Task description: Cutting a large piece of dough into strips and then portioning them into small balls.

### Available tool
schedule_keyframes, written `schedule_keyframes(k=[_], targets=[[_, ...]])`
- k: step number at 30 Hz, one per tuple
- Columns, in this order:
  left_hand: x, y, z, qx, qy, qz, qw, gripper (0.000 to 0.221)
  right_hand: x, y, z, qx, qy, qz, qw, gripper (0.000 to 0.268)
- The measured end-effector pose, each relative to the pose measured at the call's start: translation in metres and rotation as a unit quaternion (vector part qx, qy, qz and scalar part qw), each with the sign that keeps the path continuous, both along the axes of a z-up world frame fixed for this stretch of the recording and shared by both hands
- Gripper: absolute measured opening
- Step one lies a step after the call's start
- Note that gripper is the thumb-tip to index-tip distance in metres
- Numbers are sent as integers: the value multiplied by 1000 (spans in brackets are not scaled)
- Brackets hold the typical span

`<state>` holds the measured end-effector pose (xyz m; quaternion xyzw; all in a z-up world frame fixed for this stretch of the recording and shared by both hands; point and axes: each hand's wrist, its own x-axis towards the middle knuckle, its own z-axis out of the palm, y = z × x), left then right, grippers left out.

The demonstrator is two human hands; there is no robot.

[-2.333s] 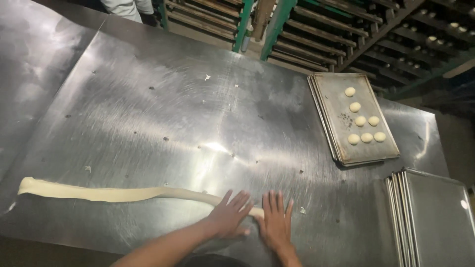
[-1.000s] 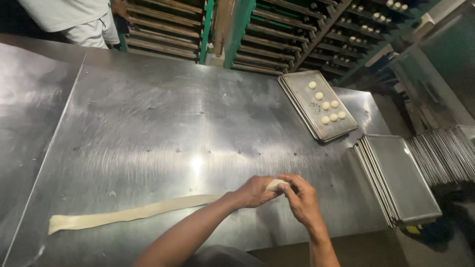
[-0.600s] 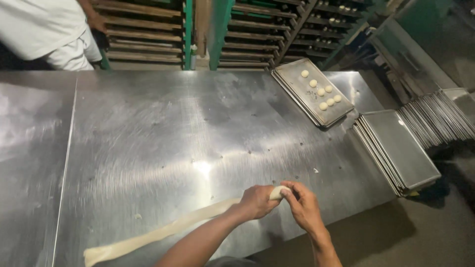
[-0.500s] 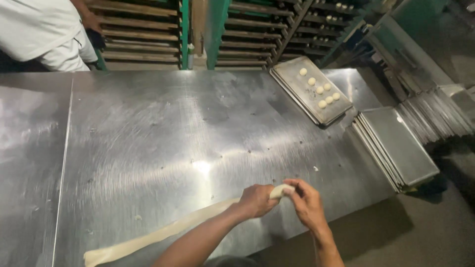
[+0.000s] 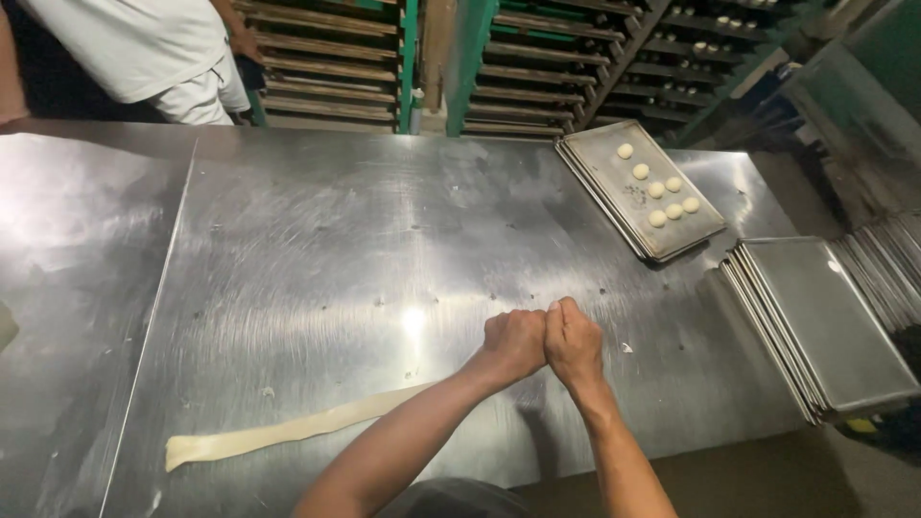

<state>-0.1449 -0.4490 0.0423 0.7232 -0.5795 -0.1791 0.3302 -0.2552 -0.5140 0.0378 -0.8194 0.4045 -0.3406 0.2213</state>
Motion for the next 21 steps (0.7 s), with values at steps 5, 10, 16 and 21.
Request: schedule_keyframes(k=[5, 10, 16, 21], targets=[[0, -9, -14, 46, -109, 18, 993, 16, -2, -26, -43, 44, -8, 29, 999, 35], [20, -30, -76, 120, -237, -29, 964, 16, -9, -28, -99, 367, -93, 104, 920, 34], [92, -36, -96, 253, -55, 151, 954, 26, -33, 22, 22, 162, 68, 380, 908, 24], [56, -30, -91, 57, -11, 6, 998, 85, -23, -35, -28, -139, 26, 230, 963, 43]])
